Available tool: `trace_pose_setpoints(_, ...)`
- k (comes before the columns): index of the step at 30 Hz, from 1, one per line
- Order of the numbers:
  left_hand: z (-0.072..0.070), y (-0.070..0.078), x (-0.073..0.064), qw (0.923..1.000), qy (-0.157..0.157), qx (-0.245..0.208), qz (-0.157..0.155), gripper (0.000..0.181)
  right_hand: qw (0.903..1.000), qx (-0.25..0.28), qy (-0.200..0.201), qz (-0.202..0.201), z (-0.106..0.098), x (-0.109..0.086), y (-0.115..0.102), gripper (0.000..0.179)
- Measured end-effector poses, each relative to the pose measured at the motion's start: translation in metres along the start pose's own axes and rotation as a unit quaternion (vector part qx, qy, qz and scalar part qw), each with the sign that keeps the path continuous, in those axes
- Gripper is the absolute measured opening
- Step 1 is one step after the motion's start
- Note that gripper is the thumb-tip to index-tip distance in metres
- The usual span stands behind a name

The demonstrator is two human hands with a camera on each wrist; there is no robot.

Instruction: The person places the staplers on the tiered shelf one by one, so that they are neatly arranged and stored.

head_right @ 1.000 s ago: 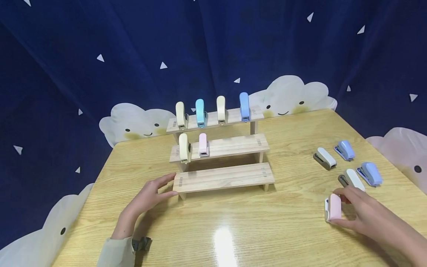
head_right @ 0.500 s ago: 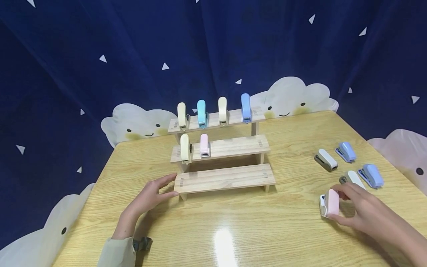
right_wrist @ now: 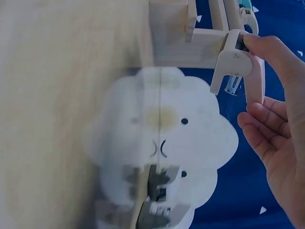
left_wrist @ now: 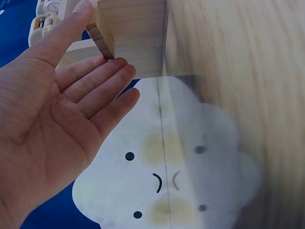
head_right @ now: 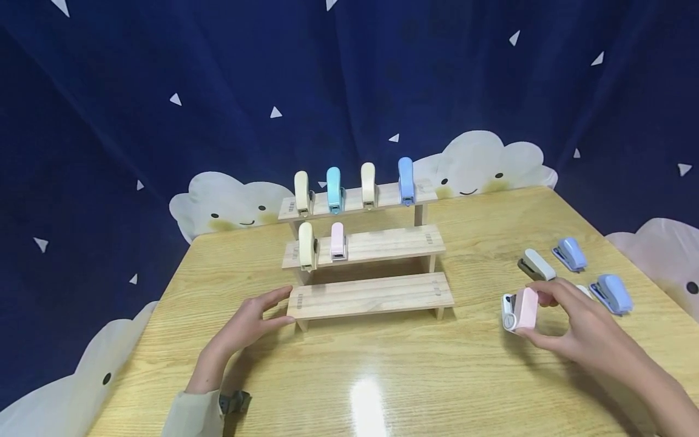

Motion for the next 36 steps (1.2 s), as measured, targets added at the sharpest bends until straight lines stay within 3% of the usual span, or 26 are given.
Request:
trace_pose_setpoints(7, 0.0, 0.0, 0.0, 1.0, 0.003, -0.003, 0.005, 0.072, 0.9998, 0.015, 0.009, -0.007, 0.016, 0.025, -0.012, 0.083)
trace_pose_setpoints(18, 0.001, -0.001, 0.0, 0.9999, 0.003, -0.009, 0.004, 0.074, 0.9957, 0.043, -0.006, -0.082, 0.053, 0.086, -0.04, 0.073)
trace_pose_setpoints(23, 0.0, -0.001, 0.0, 0.9999, 0.006, -0.008, 0.011, 0.073, 0.9903, 0.084, 0.006, -0.11, 0.077, 0.111, -0.053, 0.075)
trace_pose_setpoints(36, 0.0, 0.0, 0.0, 0.9999, 0.005, -0.001, 0.016, 0.074, 0.9856, 0.106, -0.042, -0.125, 0.128, 0.142, -0.077, 0.065)
Point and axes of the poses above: each hand's wrist, its own x-axis towards the middle knuckle, its own z-axis out of the palm, y = z × x, the point moved 2 cm from there along x, towards the middle knuckle, and after that the axes turned 14 degrees about y, right-handed, at the moved point
